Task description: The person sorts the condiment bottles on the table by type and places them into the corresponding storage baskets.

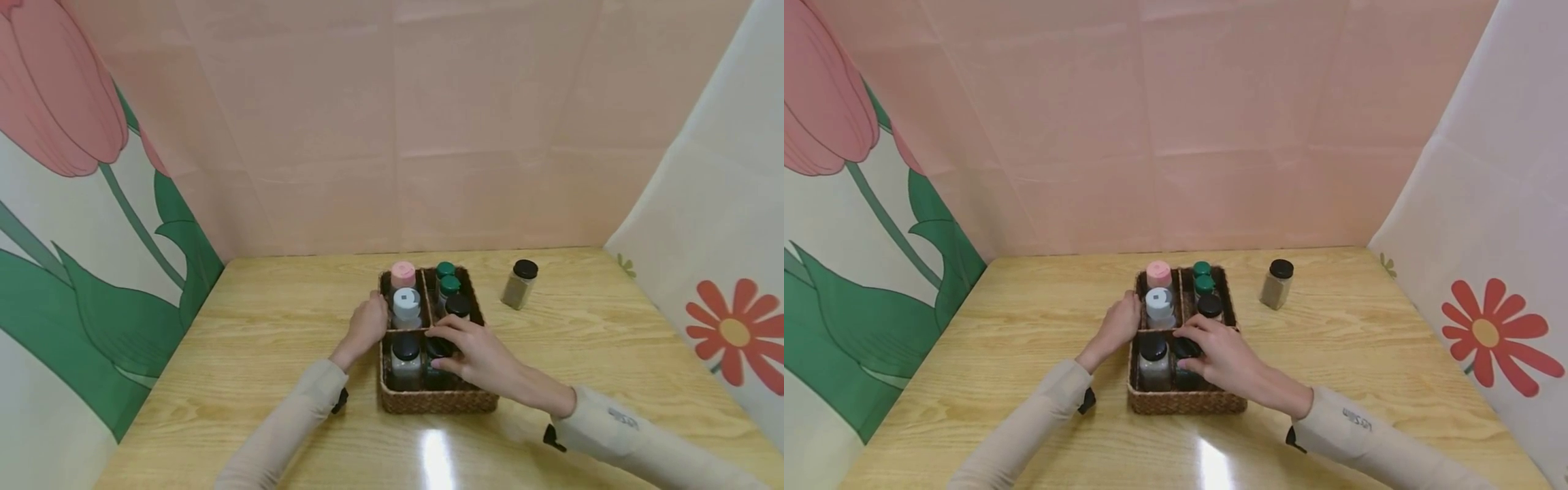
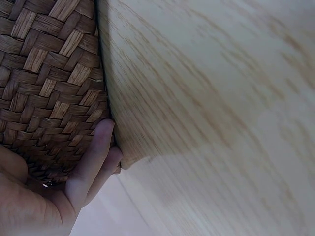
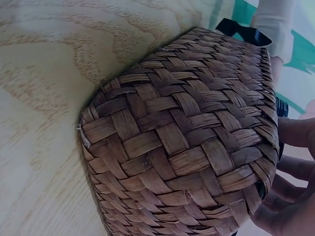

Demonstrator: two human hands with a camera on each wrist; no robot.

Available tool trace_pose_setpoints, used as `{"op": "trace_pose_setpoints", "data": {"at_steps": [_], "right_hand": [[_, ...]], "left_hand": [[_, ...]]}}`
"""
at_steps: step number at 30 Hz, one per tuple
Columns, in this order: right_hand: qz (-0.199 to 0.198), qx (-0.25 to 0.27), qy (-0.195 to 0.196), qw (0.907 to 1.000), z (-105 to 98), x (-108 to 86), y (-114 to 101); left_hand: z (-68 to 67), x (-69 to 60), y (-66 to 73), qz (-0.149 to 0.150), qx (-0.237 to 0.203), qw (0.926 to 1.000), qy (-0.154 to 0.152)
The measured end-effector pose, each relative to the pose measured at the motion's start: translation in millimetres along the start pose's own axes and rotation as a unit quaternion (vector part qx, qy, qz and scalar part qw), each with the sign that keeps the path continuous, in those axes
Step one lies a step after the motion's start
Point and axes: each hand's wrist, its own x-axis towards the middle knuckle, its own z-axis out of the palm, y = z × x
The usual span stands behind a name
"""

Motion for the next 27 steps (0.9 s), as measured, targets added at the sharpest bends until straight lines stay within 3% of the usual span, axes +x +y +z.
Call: {"op": "trace_pose_setpoints", "data": {"at_steps": [27], "right_hand": [[-0.011, -0.006, -0.011, 0.9999, -0.2, -3.8, 5.3]], "left_hand": [[2.1, -0.2, 0.7, -0.012, -0.006, 0.9999, -0.004]]}}
